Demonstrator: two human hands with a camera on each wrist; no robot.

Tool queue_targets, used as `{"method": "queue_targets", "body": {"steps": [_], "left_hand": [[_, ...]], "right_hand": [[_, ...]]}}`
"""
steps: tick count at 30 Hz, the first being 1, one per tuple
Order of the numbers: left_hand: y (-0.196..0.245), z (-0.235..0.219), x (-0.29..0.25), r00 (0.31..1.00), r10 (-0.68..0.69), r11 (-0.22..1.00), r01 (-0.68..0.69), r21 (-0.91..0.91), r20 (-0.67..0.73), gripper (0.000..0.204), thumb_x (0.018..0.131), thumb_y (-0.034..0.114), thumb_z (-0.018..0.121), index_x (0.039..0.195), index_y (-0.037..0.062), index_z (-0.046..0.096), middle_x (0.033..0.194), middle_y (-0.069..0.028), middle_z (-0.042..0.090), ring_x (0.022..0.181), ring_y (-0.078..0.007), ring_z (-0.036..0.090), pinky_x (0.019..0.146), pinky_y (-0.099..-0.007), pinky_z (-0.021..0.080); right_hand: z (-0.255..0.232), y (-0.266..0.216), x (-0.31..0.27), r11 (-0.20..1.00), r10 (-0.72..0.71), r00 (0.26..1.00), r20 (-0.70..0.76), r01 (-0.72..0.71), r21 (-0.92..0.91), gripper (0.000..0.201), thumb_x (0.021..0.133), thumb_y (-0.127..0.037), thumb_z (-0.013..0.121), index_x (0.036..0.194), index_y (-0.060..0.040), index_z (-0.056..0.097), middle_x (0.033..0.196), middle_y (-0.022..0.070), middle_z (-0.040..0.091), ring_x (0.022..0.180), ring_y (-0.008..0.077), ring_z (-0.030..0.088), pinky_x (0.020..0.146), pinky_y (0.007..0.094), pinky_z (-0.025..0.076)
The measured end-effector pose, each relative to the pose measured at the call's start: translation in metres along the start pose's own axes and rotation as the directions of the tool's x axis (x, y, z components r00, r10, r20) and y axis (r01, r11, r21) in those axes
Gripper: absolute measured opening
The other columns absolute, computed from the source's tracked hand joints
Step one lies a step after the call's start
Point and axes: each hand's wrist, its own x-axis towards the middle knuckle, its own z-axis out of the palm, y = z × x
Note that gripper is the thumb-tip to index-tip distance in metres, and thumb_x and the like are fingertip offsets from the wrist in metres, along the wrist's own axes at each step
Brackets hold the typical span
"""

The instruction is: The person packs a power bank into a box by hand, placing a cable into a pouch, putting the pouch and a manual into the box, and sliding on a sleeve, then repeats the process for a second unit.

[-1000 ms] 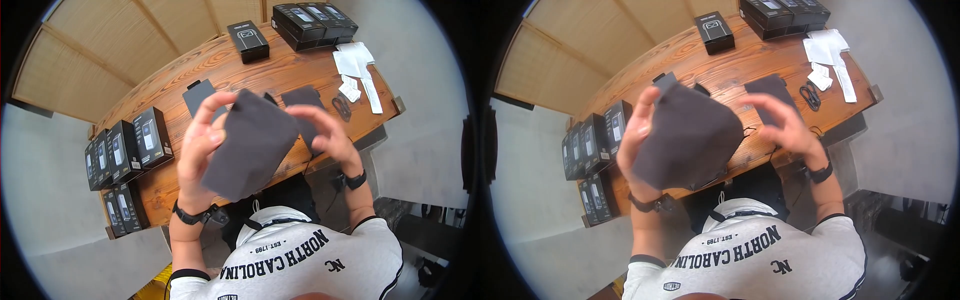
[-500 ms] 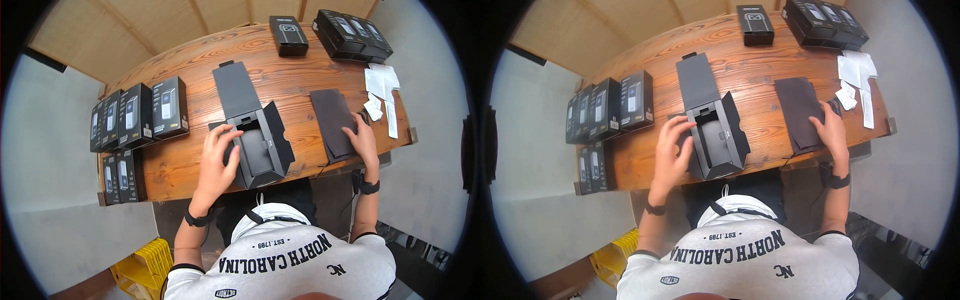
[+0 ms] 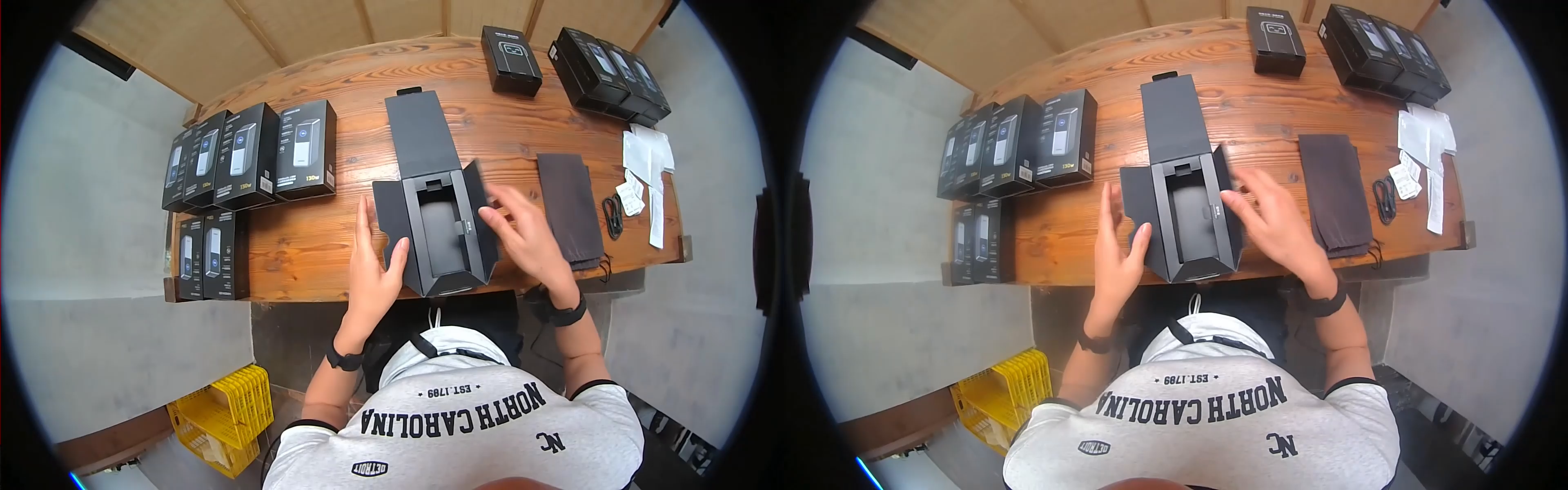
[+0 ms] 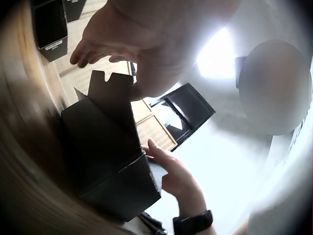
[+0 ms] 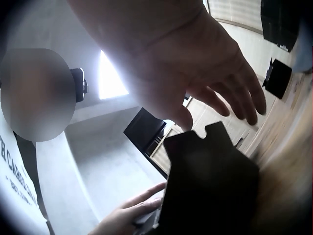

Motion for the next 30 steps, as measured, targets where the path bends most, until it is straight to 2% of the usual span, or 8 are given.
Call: {"method": "queue_targets", "body": {"steps": [3, 8, 13, 18, 23, 24, 26, 30], "left_hand": [[0.0, -0.001, -0.007, 0.95, -0.163, 0.727, 0.298, -0.618, 0.265, 0.076, 0.1, 0.015, 0.061, 0.161, 0.0014, 0.019, 0.157, -0.0215, 0.042, 0.145, -0.0306, 0.04, 0.119, -0.0409, 0.029], [0.014, 0.0, -0.006, 0.852, 0.237, 0.967, -0.255, -0.024, 0.466, 0.062, 0.091, 0.028, 0.072, 0.148, 0.0164, 0.053, 0.161, -0.0207, 0.034, 0.151, -0.0444, 0.025, 0.12, -0.0505, 0.026], [0.006, 0.005, -0.007, 0.84, 0.236, 0.958, -0.286, 0.029, 0.488, 0.045, 0.092, 0.026, 0.07, 0.138, 0.0255, 0.065, 0.165, -0.0187, 0.029, 0.152, -0.0461, 0.022, 0.118, -0.0522, 0.03], [0.007, 0.001, -0.008, 0.834, 0.243, 0.957, -0.288, 0.015, 0.495, 0.054, 0.088, 0.031, 0.075, 0.14, 0.0251, 0.063, 0.164, -0.0187, 0.031, 0.152, -0.0451, 0.023, 0.118, -0.0512, 0.031], [-0.004, 0.002, -0.008, 0.847, 0.168, 0.983, -0.109, -0.145, 0.505, 0.062, 0.082, 0.035, 0.082, 0.137, 0.0141, 0.062, 0.156, -0.0206, 0.039, 0.152, -0.043, 0.022, 0.118, -0.0577, 0.03], [-0.009, 0.004, -0.009, 0.819, 0.286, 0.958, -0.262, -0.119, 0.497, 0.066, 0.08, 0.033, 0.084, 0.139, 0.0124, 0.06, 0.155, -0.0206, 0.04, 0.152, -0.0423, 0.023, 0.119, -0.0543, 0.031], [-0.013, 0.007, -0.012, 0.847, 0.268, 0.963, -0.217, -0.161, 0.46, 0.072, 0.08, 0.03, 0.084, 0.142, 0.007, 0.055, 0.156, -0.0206, 0.039, 0.151, -0.0428, 0.024, 0.119, -0.0511, 0.032], [-0.024, 0.012, -0.01, 0.892, 0.226, 0.97, -0.169, -0.176, 0.391, 0.087, 0.079, 0.026, 0.085, 0.151, 0.0024, 0.042, 0.157, -0.0229, 0.037, 0.151, -0.0435, 0.027, 0.119, -0.0501, 0.034]], "right_hand": [[0.02, 0.005, -0.004, 0.988, -0.151, 0.983, 0.1, 0.153, -0.014, 0.035, 0.103, -0.024, 0.055, 0.131, -0.0052, 0.066, 0.147, 0.0199, 0.05, 0.135, 0.0355, 0.051, 0.11, 0.0402, 0.042], [0.029, 0.024, 0.007, 0.971, -0.208, 0.974, 0.085, 0.216, -0.104, 0.043, 0.096, -0.017, 0.064, 0.138, -0.008, 0.061, 0.157, 0.0199, 0.038, 0.146, 0.0358, 0.039, 0.113, 0.044, 0.039], [0.029, 0.058, 0.058, 0.899, -0.018, 0.995, 0.103, -0.029, 0.438, 0.09, 0.083, 0.006, 0.075, 0.158, -0.0017, 0.027, 0.152, 0.0151, 0.045, 0.139, 0.0275, 0.045, 0.112, 0.0384, 0.044], [0.016, 0.036, 0.078, 0.685, 0.105, 0.979, 0.174, -0.198, 0.701, 0.081, 0.083, 0.012, 0.068, 0.154, 0.0015, 0.032, 0.14, 0.0138, 0.055, 0.127, 0.022, 0.055, 0.104, 0.0318, 0.048], [0.013, 0.019, 0.047, 0.831, -0.187, 0.967, 0.174, 0.061, 0.553, 0.038, 0.097, -0.015, 0.054, 0.131, 0.0001, 0.064, 0.116, 0.0111, 0.072, 0.114, 0.0204, 0.065, 0.105, 0.0365, 0.044], [0.012, 0.01, 0.033, 0.849, -0.196, 0.953, 0.233, 0.046, 0.526, 0.037, 0.099, -0.021, 0.055, 0.127, -0.0014, 0.067, 0.117, 0.0105, 0.072, 0.117, 0.0227, 0.065, 0.11, 0.0413, 0.041], [0.012, 0.01, 0.017, 0.905, -0.425, 0.86, 0.283, 0.409, 0.117, 0.034, 0.095, -0.021, 0.062, 0.125, -0.0088, 0.07, 0.122, 0.008, 0.071, 0.131, 0.0274, 0.057, 0.116, 0.0506, 0.032], [0.023, -0.01, -0.017, 0.754, -0.466, 0.754, 0.463, 0.612, -0.239, 0.048, 0.09, -0.034, 0.072, 0.136, -0.0226, 0.064, 0.151, 0.0102, 0.05, 0.146, 0.0352, 0.039, 0.119, 0.0642, 0.022]]}}
